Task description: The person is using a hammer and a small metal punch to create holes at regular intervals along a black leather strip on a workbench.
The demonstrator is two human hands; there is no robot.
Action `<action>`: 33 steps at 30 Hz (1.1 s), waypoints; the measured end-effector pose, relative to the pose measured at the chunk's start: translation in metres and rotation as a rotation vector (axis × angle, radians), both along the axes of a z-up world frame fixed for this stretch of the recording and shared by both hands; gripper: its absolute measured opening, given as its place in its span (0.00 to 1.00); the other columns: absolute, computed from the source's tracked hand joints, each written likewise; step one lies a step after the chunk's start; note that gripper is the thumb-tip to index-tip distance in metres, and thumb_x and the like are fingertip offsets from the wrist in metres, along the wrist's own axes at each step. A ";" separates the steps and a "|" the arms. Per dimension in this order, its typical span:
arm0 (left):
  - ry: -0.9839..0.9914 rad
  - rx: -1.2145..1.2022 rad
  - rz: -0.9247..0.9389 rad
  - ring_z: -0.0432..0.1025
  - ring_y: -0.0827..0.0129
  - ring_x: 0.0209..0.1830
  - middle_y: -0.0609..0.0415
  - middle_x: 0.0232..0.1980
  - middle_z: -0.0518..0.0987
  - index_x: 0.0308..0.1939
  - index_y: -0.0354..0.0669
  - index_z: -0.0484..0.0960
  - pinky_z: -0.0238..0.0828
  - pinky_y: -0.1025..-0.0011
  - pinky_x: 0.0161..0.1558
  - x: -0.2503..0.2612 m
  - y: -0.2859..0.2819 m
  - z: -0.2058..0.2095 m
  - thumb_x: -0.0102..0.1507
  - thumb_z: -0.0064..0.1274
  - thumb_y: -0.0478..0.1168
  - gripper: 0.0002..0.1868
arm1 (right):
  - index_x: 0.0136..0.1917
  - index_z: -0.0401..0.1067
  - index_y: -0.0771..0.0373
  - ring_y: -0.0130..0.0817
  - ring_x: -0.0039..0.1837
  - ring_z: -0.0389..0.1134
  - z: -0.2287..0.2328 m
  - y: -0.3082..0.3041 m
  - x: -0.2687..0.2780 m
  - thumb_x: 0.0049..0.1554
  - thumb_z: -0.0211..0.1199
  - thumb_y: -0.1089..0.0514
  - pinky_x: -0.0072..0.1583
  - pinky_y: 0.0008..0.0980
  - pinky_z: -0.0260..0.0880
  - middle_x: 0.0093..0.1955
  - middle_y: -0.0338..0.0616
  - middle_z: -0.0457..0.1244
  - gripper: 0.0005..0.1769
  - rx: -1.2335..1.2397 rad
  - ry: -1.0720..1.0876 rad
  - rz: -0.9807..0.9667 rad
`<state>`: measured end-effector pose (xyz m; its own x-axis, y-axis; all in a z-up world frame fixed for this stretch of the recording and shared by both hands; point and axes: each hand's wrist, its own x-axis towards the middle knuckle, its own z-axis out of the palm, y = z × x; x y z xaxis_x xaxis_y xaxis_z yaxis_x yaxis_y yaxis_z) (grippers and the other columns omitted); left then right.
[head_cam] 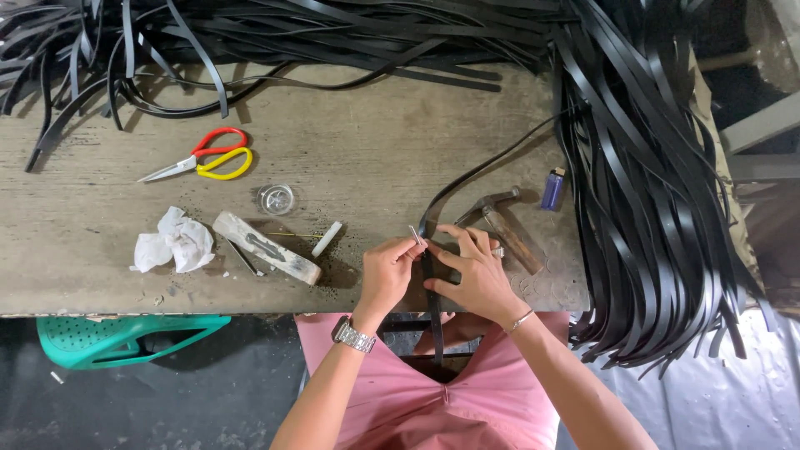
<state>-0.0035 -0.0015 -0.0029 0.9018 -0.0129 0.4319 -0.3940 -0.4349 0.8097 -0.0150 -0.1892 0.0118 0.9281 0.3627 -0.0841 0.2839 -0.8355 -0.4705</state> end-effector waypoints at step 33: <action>-0.077 0.023 0.009 0.80 0.61 0.26 0.54 0.26 0.84 0.34 0.50 0.89 0.77 0.70 0.30 -0.004 -0.003 0.004 0.64 0.61 0.35 0.05 | 0.70 0.68 0.36 0.41 0.75 0.49 -0.005 -0.001 -0.005 0.51 0.64 0.29 0.52 0.56 0.74 0.76 0.27 0.52 0.36 0.006 -0.167 0.010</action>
